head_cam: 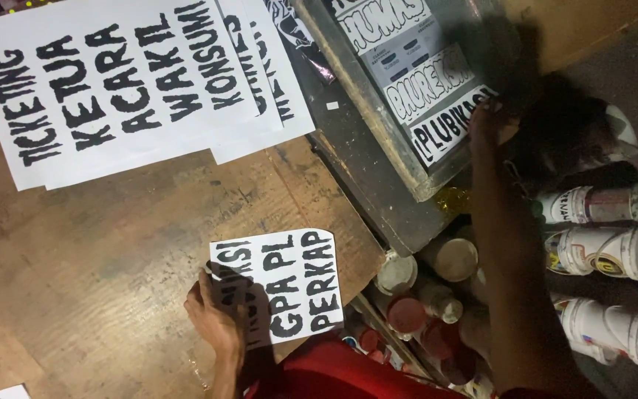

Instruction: The person uses orange-handled scissors to cut a white paper sheet printed with black text into separate strips. The person repeatedly cuts along the text lines, separates the strips, and places them on the table or a nearby surface.

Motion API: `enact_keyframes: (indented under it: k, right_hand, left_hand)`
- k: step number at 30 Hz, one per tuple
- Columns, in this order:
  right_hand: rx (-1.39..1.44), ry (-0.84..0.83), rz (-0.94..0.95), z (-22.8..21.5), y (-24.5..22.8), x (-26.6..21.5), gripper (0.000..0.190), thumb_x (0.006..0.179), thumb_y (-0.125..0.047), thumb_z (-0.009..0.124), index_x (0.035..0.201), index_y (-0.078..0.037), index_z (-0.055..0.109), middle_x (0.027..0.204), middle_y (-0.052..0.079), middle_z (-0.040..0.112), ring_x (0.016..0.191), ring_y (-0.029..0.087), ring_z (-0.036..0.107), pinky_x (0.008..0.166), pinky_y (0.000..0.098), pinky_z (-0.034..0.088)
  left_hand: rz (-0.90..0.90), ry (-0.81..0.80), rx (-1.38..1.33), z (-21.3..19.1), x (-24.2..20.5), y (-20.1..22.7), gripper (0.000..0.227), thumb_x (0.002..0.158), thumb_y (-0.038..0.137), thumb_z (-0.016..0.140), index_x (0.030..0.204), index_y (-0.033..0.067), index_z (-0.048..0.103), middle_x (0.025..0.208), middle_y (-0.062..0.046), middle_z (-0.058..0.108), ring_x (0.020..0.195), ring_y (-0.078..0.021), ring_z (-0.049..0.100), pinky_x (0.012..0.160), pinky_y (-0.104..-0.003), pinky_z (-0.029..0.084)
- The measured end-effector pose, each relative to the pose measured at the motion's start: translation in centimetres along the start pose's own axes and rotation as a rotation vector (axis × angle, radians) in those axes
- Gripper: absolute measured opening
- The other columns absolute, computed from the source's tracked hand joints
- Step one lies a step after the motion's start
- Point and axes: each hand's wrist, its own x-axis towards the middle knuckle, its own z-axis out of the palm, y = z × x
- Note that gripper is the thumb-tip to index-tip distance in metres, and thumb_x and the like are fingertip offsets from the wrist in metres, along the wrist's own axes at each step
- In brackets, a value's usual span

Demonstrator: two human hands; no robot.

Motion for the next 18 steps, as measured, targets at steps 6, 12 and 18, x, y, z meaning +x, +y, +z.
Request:
enact_keyframes:
  k: [6,12,18]
  right_hand:
    - [-2.244,-0.484,-1.098,3.3,2.3,-4.6,0.007,0.077,-0.012,0.076,0.076,-0.013,0.069,0.064,0.0,0.077,0.043,0.007,0.072,0.029,0.0269,0.054]
    - [-3.203,-1.064,-1.806,11.0,4.5,-10.4,0.025,0.1,-0.028,0.069,0.112,-0.006,0.073,0.096,0.017,0.078,0.082,0.036,0.076,0.058,0.0468,0.06]
    - [-4.2,-0.67,-0.674,4.7,3.0,-9.3,0.09,0.078,-0.007,0.092,0.153,-0.009,0.043,0.153,0.018,0.048,0.143,0.038,0.04,0.117,0.0603,0.029]
  left_hand:
    - [0.012,0.058,-0.129,-0.3,0.0,0.7,0.113,0.055,-0.01,0.066,0.162,0.0072,0.032,0.109,-0.015,0.051,0.097,-0.0284,0.044,0.068,-0.038,0.045]
    - [-0.028,0.056,-0.265,-1.1,0.6,1.6,0.103,0.065,-0.011,0.068,0.16,0.0042,0.032,0.114,-0.019,0.041,0.1,-0.0334,0.05,0.071,-0.045,0.056]
    - [-0.131,0.051,-0.13,-0.3,0.0,0.9,0.103,0.065,-0.003,0.08,0.159,0.0059,0.037,0.113,-0.019,0.047,0.095,-0.0304,0.051,0.064,-0.038,0.051]
